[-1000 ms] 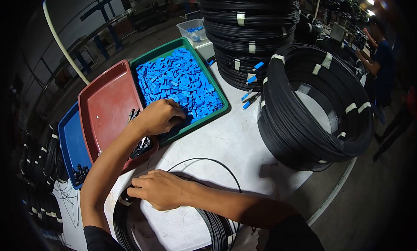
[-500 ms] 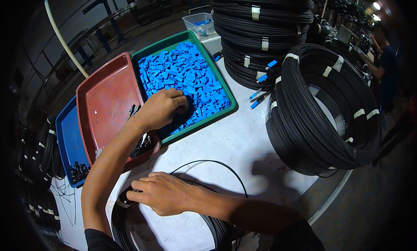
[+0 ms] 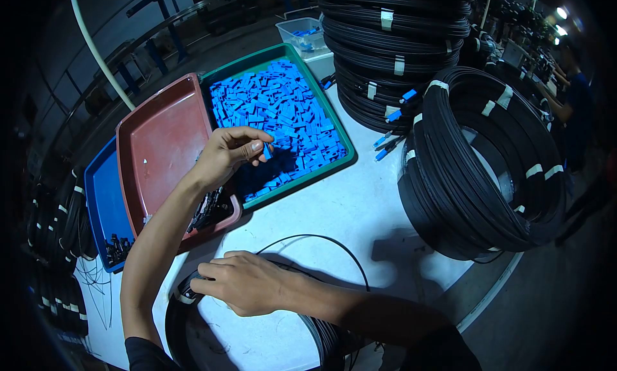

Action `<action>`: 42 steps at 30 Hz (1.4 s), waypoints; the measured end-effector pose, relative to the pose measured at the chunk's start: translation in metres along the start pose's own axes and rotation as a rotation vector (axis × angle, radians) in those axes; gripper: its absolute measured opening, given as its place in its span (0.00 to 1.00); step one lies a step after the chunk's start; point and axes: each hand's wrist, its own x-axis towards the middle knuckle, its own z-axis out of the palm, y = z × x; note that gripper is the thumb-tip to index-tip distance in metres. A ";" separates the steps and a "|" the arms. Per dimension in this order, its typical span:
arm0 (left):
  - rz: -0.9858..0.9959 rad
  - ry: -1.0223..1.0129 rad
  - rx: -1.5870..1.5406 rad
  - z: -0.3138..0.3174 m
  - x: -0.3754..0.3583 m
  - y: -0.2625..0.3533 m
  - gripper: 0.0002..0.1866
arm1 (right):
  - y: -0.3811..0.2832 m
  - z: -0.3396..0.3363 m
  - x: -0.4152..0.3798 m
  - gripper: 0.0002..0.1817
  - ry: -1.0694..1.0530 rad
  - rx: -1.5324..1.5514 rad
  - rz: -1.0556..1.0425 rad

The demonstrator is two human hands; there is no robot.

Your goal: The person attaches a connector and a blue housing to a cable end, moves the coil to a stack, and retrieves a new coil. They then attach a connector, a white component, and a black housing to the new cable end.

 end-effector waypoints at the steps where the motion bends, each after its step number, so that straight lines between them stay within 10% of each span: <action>1: 0.000 0.004 0.003 -0.001 -0.001 0.000 0.13 | 0.000 0.000 0.000 0.17 0.008 -0.017 -0.006; 33: 0.238 0.523 -0.397 -0.004 -0.253 -0.017 0.21 | -0.010 -0.015 0.010 0.12 -0.015 0.009 -0.018; 42: 0.168 0.453 -0.251 0.005 -0.278 -0.023 0.09 | -0.015 -0.016 0.010 0.16 0.087 -0.027 0.017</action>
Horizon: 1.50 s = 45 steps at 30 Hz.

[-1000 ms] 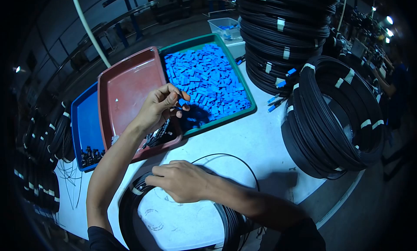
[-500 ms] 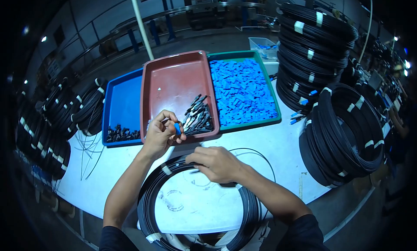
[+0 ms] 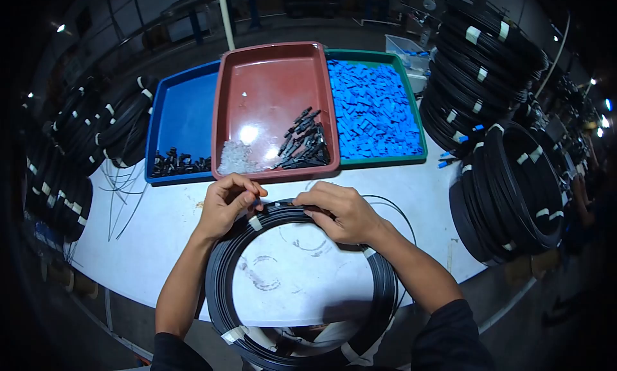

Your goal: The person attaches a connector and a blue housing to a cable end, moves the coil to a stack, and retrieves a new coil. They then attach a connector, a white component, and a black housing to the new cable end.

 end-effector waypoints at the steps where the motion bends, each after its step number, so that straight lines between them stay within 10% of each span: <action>1: -0.003 -0.011 -0.013 0.003 0.000 0.002 0.09 | 0.000 0.000 0.001 0.16 0.013 0.006 -0.008; 10: 0.214 -0.009 0.548 0.025 0.000 0.016 0.06 | 0.003 0.004 -0.001 0.17 0.042 -0.043 -0.043; 45: 0.339 -0.001 0.598 0.033 0.003 0.015 0.09 | 0.002 0.004 0.004 0.19 -0.055 -0.066 -0.105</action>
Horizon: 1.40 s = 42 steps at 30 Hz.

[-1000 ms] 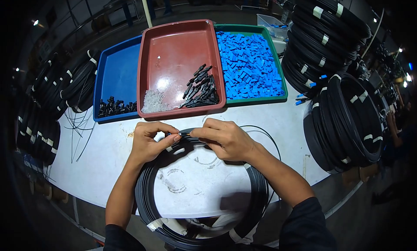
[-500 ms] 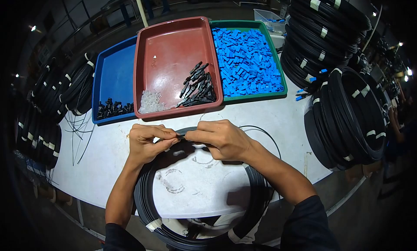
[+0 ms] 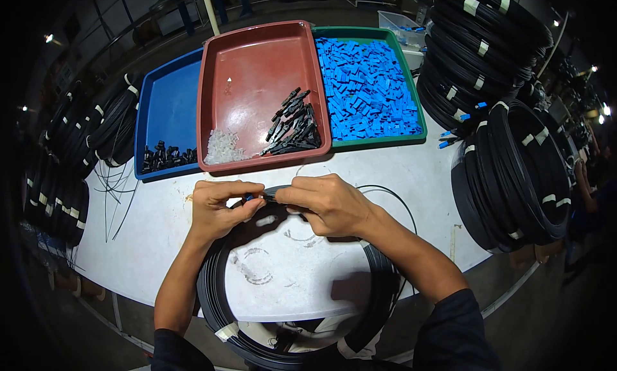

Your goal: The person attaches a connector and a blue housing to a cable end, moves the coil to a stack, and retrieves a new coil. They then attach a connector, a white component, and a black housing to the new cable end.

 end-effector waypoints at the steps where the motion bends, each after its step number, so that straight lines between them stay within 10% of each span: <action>1: -0.008 -0.015 0.015 -0.001 0.000 0.000 0.10 | -0.001 0.000 0.000 0.17 0.000 0.013 0.013; 42: -0.007 -0.022 0.074 -0.002 -0.001 -0.003 0.09 | 0.003 0.002 -0.006 0.26 0.035 -0.038 0.004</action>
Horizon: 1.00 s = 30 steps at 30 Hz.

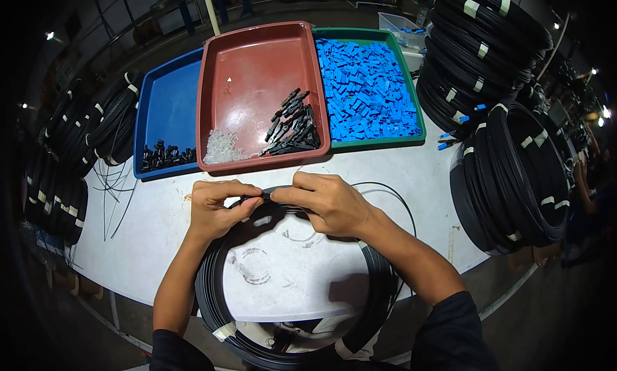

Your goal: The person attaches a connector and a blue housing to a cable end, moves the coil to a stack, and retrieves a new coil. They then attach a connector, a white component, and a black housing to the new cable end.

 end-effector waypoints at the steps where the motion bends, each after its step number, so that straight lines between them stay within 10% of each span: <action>1: 0.008 0.002 -0.003 0.000 0.000 0.000 0.09 | 0.000 0.000 0.000 0.26 -0.001 0.001 0.003; 16: -0.161 0.245 -0.646 -0.005 -0.004 -0.024 0.11 | 0.002 0.001 0.002 0.13 0.365 -0.063 0.267; 30: -0.214 0.236 -0.590 -0.009 -0.006 -0.023 0.12 | 0.004 -0.003 -0.001 0.09 0.498 -0.068 0.277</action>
